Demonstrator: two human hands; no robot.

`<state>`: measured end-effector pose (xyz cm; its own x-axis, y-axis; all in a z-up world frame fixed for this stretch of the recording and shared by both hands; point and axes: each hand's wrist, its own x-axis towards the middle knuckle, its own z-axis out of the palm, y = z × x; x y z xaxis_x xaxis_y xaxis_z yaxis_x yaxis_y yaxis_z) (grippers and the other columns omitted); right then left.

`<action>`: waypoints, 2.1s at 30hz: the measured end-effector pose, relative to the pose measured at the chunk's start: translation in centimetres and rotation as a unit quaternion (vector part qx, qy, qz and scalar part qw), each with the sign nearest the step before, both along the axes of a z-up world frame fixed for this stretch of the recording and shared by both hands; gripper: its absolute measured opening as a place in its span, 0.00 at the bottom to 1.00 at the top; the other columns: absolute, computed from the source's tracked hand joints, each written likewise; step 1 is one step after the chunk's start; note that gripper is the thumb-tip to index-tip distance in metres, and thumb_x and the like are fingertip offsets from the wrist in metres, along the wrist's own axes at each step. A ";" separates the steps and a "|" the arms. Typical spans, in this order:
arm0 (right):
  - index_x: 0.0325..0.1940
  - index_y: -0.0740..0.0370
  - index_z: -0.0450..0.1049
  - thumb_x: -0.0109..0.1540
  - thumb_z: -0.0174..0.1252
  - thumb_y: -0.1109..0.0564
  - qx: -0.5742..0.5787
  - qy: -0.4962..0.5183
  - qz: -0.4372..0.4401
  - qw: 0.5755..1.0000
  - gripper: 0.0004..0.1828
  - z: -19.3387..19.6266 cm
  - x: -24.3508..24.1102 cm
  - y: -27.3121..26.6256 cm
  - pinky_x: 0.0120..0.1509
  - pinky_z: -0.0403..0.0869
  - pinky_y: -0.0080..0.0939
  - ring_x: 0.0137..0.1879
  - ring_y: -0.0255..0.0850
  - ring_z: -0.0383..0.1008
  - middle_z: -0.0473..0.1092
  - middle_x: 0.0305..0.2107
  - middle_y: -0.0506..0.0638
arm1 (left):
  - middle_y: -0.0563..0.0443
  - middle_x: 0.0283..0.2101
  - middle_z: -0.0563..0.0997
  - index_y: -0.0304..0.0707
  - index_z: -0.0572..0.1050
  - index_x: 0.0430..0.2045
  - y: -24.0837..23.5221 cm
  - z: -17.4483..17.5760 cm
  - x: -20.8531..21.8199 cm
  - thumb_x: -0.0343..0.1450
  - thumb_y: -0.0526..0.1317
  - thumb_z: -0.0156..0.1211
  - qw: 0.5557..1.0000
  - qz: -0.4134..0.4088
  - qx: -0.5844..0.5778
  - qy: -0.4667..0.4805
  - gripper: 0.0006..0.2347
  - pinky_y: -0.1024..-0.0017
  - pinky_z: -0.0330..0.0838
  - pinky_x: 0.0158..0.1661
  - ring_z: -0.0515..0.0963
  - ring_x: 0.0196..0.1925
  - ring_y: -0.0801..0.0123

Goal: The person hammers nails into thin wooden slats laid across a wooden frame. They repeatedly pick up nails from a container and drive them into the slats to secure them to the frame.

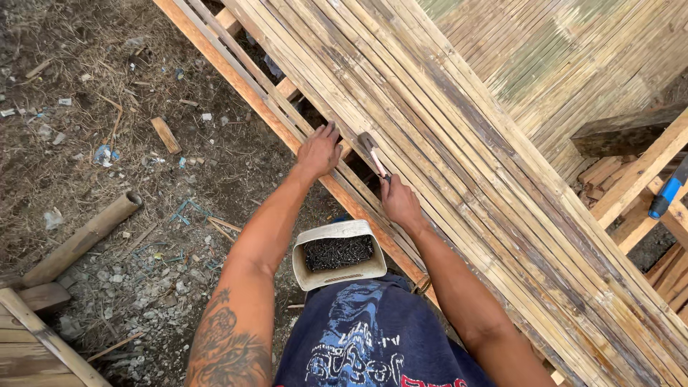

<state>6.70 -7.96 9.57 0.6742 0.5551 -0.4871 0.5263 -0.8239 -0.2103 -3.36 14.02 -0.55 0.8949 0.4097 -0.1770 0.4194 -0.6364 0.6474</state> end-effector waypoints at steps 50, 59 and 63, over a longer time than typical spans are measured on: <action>0.50 0.63 0.64 0.72 0.43 0.48 -0.025 0.081 0.037 0.996 0.15 3.8 0.2 11.2 0.27 0.65 0.58 0.20 0.58 0.68 0.68 0.15 0.65 | 0.44 0.63 0.77 0.38 0.77 0.37 14.9 -7.8 2.3 0.72 0.37 0.60 0.948 0.247 -0.033 -0.197 0.04 0.55 0.61 0.64 0.70 0.67 0.49; 0.51 0.64 0.61 0.76 0.38 0.53 0.287 0.075 0.188 0.936 0.12 2.7 1.0 18.9 0.26 0.72 0.49 0.26 0.47 0.76 0.70 0.21 0.55 | 0.56 0.65 0.75 0.45 0.79 0.37 14.1 -9.1 2.2 0.74 0.41 0.60 0.941 0.277 -0.107 -0.164 0.04 0.59 0.53 0.70 0.65 0.73 0.61; 0.46 0.64 0.60 0.74 0.42 0.52 0.121 0.015 0.181 0.976 0.12 -0.4 1.0 22.1 0.26 0.62 0.58 0.22 0.56 0.67 0.66 0.17 0.60 | 0.56 0.65 0.75 0.45 0.79 0.40 14.3 -9.0 2.2 0.74 0.41 0.60 0.944 0.273 -0.083 -0.164 0.05 0.60 0.54 0.70 0.66 0.72 0.62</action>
<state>7.69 14.15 9.13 0.4008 0.8551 -0.3287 0.7644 -0.5100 -0.3945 -1.21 28.30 -9.55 0.5758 0.8170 -0.0298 0.4153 -0.2609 0.8715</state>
